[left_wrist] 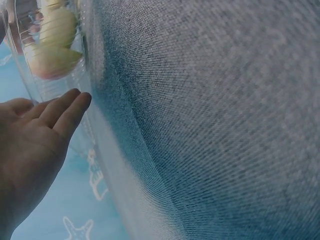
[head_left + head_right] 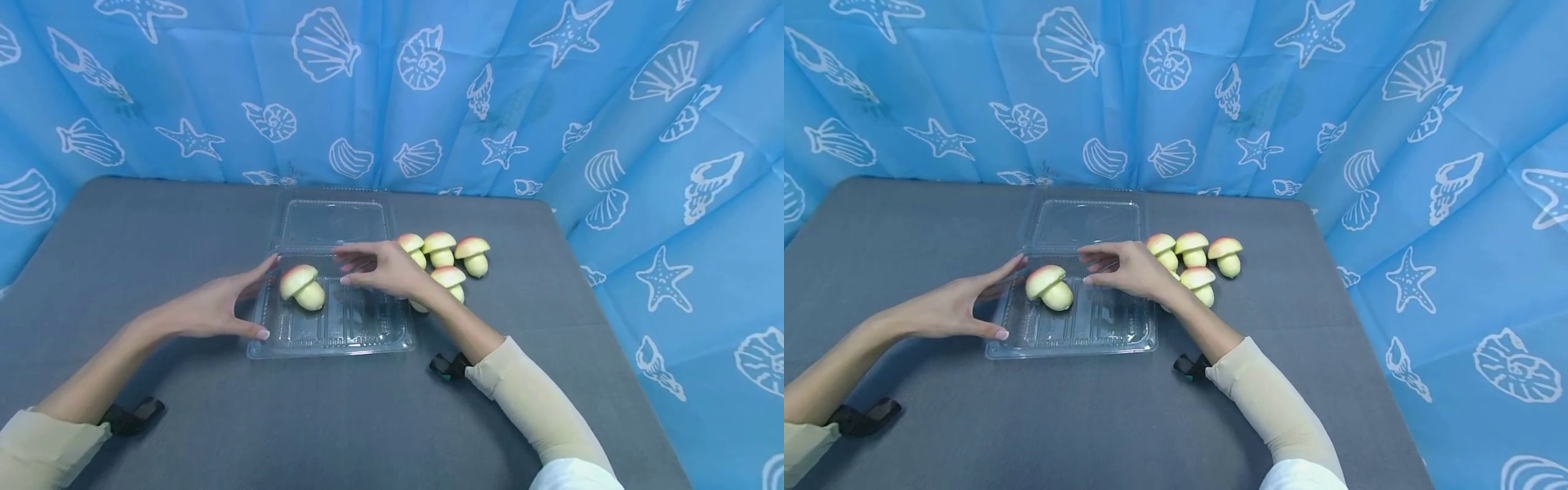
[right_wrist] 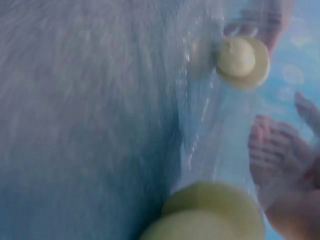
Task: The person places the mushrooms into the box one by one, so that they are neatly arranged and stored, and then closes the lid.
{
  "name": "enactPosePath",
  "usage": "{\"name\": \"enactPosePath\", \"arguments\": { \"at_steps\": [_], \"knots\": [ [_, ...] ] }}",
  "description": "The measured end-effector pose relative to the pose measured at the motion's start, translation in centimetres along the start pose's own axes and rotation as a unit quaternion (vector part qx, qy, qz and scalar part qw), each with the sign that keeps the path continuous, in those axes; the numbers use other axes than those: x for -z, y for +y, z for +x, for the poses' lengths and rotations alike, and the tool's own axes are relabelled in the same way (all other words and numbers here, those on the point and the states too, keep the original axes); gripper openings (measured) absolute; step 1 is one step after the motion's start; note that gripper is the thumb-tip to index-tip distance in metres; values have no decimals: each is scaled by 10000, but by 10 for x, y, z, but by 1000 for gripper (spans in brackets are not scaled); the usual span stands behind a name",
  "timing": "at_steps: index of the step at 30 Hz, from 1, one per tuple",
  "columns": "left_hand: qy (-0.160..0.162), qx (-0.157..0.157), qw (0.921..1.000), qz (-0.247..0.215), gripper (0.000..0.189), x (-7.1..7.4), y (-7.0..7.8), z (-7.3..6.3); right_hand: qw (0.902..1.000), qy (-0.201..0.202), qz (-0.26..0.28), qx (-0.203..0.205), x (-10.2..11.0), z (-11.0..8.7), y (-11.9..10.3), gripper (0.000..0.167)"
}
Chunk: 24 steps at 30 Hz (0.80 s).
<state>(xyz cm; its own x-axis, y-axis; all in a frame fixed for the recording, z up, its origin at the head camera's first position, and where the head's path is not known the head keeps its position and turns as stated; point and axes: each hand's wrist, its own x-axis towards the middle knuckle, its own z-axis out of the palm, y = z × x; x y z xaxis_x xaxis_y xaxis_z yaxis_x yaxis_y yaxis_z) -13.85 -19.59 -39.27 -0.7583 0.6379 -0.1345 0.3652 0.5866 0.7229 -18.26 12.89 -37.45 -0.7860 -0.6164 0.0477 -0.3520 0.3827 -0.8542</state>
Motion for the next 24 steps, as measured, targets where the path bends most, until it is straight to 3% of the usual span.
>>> {"name": "enactPosePath", "arguments": {
  "at_steps": [9, 19, 24],
  "knots": [
    [-5, -12, 10000, -7, 122, 0, 2, -1, 9962, 396, 734, 245, 20, -13, 3, 48],
    [-36, 2, 9997, -224, 121, -2, 0, 2, 9970, 576, 452, 247, 43, -27, 9, 45],
    [-15, 19, 9999, -148, 121, -3, 0, 1, 9964, 624, 505, 286, 53, -38, -4, 43]
  ]
}}
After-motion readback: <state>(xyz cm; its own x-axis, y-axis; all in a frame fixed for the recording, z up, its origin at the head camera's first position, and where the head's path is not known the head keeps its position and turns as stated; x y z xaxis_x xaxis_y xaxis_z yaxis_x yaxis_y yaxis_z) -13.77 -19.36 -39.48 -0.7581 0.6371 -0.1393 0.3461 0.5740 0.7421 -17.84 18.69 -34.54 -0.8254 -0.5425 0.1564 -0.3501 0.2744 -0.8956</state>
